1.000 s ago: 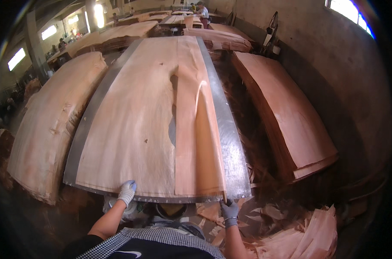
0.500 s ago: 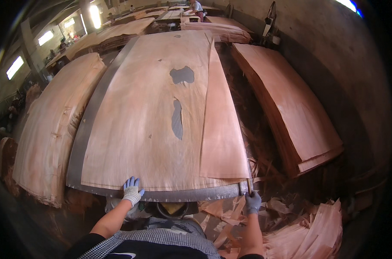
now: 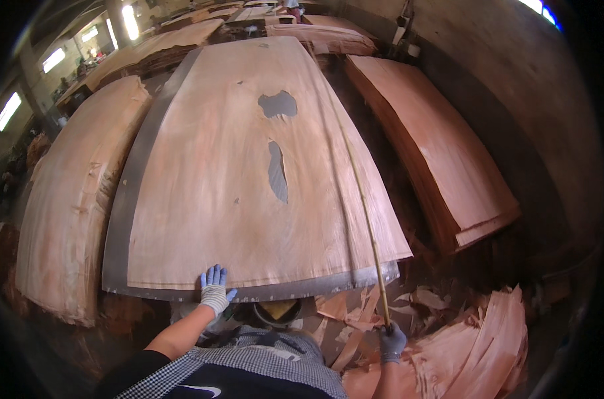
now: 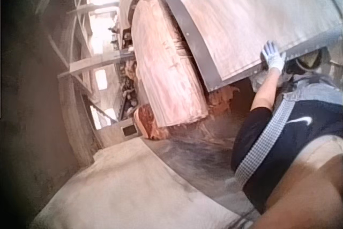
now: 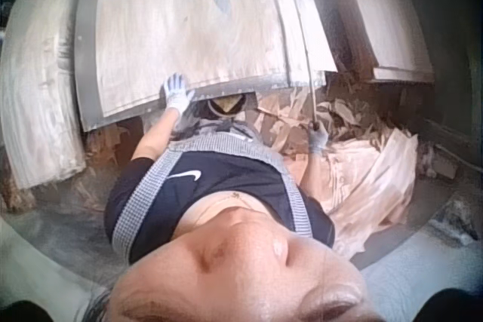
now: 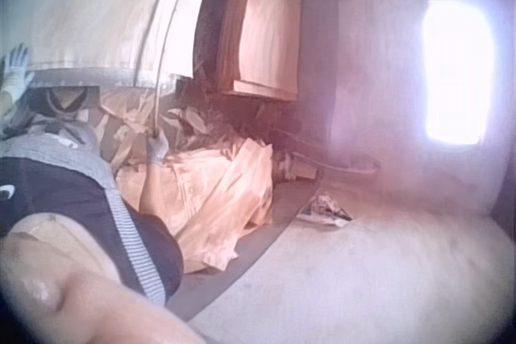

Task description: The person sorts through wood veneer sheets, uses a stick to flip them, cuts pieces of tape and applies them to specific spots on the veneer, and stacks processed sheets on a nearby pile.

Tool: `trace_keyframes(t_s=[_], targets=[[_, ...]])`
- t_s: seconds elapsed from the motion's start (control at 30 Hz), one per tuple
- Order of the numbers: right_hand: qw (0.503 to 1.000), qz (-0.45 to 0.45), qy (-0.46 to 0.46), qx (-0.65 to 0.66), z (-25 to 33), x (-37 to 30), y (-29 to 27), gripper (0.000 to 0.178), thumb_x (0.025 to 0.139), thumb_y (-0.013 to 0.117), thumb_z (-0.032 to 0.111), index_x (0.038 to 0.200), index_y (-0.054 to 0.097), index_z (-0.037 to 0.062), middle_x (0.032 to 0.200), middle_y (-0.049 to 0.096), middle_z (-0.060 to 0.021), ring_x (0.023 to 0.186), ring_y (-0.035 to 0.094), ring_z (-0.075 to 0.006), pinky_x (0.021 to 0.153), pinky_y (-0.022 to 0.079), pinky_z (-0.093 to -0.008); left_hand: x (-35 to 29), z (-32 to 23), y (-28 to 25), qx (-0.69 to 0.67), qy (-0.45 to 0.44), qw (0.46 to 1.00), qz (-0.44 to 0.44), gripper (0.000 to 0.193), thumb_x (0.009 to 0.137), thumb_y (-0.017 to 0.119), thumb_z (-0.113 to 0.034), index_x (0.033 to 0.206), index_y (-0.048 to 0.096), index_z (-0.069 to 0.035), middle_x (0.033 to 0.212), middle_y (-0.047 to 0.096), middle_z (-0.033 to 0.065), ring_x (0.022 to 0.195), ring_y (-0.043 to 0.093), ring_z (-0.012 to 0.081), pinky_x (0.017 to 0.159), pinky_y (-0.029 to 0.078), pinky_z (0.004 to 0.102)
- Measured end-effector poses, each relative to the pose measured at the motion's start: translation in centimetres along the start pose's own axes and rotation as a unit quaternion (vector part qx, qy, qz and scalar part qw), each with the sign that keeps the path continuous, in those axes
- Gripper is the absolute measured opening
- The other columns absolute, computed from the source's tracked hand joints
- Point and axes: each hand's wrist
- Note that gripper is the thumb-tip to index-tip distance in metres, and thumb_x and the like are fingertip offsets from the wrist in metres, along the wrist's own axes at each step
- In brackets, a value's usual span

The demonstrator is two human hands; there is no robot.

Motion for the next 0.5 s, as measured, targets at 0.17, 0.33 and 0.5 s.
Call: trace_keyframes(t_s=[0.17,0.33,0.5], targets=[[0.955,0.129,0.106,0.245,7.8,-5.7,5.8,0.018,0.076,0.066,0.013,0.087,0.061,-0.0007,0.062,0.056,-0.0028,0.057,0.048,-0.0062,0.050,0.041,-0.0237,0.6,-0.1,-2.5,-0.044,-0.005,0.998,0.035,0.076,0.078,0.054,-0.047,0.136,0.030,-0.003,0.143,0.025,0.0174,0.132,0.021,0.0315,0.107,0.011,0.0519],[0.911,0.286,0.086,0.285,22.6,-8.3,9.7,0.037,0.079,0.061,0.023,0.108,0.059,0.0001,0.082,0.065,-0.0100,0.071,0.060,-0.0149,0.065,0.048,-0.0289,0.8,-3.7,-3.0,-0.358,0.107,0.927,-0.036,0.073,0.082,0.057,-0.033,0.138,0.023,-0.002,0.120,0.048,0.0231,0.114,0.045,0.0318,0.101,0.031,0.0441],[0.892,0.265,-0.160,0.329,31.8,-9.1,11.4,0.040,0.082,0.056,0.022,0.118,0.051,0.0070,0.102,0.061,-0.0195,0.095,0.059,-0.0336,0.082,0.046,-0.0382,2.7,-3.9,-4.6,-0.799,-0.191,0.542,0.178,0.022,0.078,0.061,-0.015,0.095,0.047,-0.009,0.075,0.053,0.0030,0.058,0.049,0.0129,0.051,0.043,0.0262]])
Point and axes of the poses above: each hand's wrist, its own x-axis towards the middle knuckle, its own y-axis out of the palm, z = x × y
